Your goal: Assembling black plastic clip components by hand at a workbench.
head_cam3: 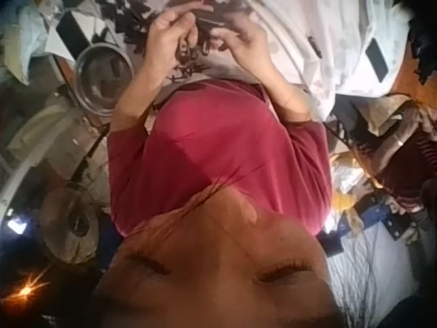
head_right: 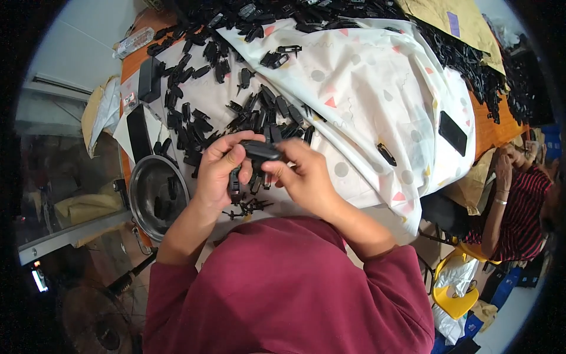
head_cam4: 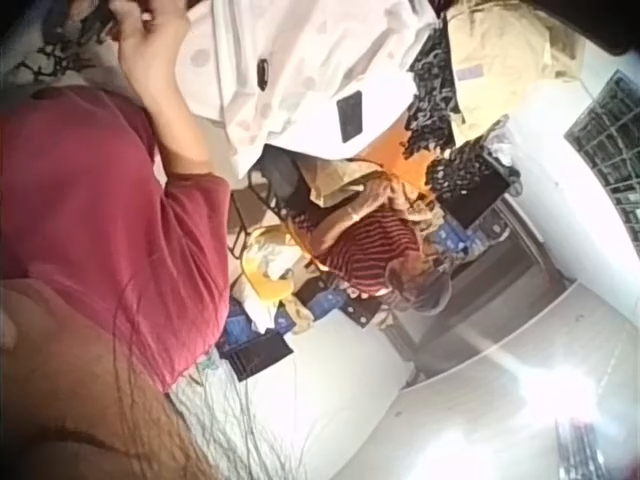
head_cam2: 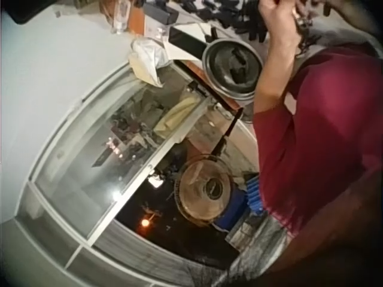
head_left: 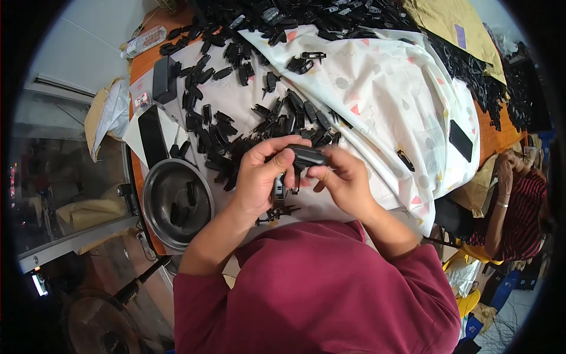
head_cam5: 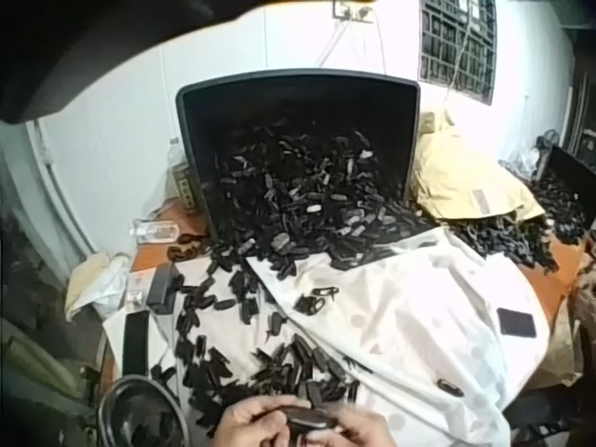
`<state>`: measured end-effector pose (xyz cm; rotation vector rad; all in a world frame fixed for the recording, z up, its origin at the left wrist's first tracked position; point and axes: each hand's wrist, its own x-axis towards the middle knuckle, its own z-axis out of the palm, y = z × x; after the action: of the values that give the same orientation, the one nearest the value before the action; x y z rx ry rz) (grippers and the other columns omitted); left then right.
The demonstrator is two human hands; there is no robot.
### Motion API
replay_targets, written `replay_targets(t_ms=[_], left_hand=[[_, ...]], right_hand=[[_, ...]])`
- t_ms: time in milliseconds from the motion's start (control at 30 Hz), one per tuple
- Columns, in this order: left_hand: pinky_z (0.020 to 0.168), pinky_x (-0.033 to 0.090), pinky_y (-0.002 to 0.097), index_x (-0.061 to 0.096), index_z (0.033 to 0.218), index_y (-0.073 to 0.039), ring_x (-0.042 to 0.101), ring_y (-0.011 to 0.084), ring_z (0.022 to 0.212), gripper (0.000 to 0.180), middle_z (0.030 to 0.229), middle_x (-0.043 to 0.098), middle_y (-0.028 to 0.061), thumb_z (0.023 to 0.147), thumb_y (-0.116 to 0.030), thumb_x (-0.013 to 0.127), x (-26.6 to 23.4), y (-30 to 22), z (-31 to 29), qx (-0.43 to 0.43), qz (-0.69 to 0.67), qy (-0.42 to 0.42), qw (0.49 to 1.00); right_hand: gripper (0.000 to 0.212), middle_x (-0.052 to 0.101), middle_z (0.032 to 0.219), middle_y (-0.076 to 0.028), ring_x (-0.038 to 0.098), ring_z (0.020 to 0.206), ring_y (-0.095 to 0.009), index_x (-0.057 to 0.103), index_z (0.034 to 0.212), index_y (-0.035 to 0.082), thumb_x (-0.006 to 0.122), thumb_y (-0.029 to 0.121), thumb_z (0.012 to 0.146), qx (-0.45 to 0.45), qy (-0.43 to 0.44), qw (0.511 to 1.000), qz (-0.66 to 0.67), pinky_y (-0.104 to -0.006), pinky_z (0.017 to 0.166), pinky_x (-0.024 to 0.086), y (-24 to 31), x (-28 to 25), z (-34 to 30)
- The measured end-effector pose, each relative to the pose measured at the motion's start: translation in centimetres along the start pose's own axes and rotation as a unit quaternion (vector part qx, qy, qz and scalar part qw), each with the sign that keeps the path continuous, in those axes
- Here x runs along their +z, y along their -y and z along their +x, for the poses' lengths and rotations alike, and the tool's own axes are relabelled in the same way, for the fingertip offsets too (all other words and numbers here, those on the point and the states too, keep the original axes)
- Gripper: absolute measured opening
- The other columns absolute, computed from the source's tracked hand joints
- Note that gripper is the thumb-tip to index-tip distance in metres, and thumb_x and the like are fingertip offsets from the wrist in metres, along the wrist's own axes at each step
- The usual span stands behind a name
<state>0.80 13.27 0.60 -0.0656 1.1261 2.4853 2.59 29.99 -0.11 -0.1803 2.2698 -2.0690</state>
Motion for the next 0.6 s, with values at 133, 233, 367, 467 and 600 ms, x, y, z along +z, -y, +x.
replay_targets(t_ms=[133,233,367,467,600], left_hand=[[0.047,0.043,0.0198,0.054,0.105,0.001,0.05,0.0072,0.051,0.025,0.098,0.06,0.0131,0.088,-0.016,0.051,-1.9,-0.4,-0.4,-0.018,0.044,0.009,0.999],[0.046,0.041,0.0196,0.054,0.097,0.0,0.05,0.0086,0.052,0.023,0.077,0.06,0.0087,0.088,-0.021,0.05,-3.8,-2.9,0.0,0.014,0.094,-0.133,0.987],[0.043,0.037,0.02,0.053,0.088,-0.008,0.048,0.0108,0.053,0.018,0.065,0.051,0.0,0.084,-0.026,0.055,-9.7,-6.6,1.3,0.02,-0.06,-0.198,0.978],[0.044,0.037,0.0191,0.053,0.087,-0.012,0.05,0.0097,0.06,0.019,0.068,0.051,-0.0009,0.085,-0.03,0.055,-10.6,-6.8,3.3,-0.001,-0.024,-0.226,0.974],[0.053,0.045,0.0267,0.056,0.087,-0.009,0.059,0.0155,0.074,0.015,0.081,0.059,0.0028,0.078,-0.02,0.061,-10.1,-5.9,5.8,0.114,0.426,-0.168,0.882]], right_hand=[[0.024,0.059,0.086,-0.006,0.055,0.077,-0.009,0.056,0.1,-0.001,0.062,0.011,0.08,0.09,0.14,0.985,0.044,-0.0216,0.059,0.046,-0.4,-0.4,0.3],[0.041,0.06,0.087,-0.007,0.056,0.075,-0.012,0.053,0.109,-0.001,0.068,0.015,0.075,0.024,0.099,0.987,-0.121,-0.0265,0.065,0.045,-1.9,-2.0,1.1],[0.031,0.06,0.088,-0.01,0.057,0.069,-0.019,0.059,0.104,0.005,0.066,0.014,0.074,0.022,0.009,0.952,-0.306,-0.0291,0.066,0.046,-3.7,-3.8,3.6],[0.031,0.059,0.091,-0.008,0.056,0.081,-0.024,0.062,0.1,0.008,0.065,0.012,0.069,-0.047,0.053,0.896,-0.439,-0.0312,0.07,0.046,-3.6,-3.4,4.7],[0.025,0.058,0.093,-0.005,0.052,0.091,-0.025,0.063,0.09,0.008,0.064,0.01,0.065,-0.108,0.091,0.831,-0.538,-0.0338,0.073,0.045,-3.6,-3.1,4.7]])
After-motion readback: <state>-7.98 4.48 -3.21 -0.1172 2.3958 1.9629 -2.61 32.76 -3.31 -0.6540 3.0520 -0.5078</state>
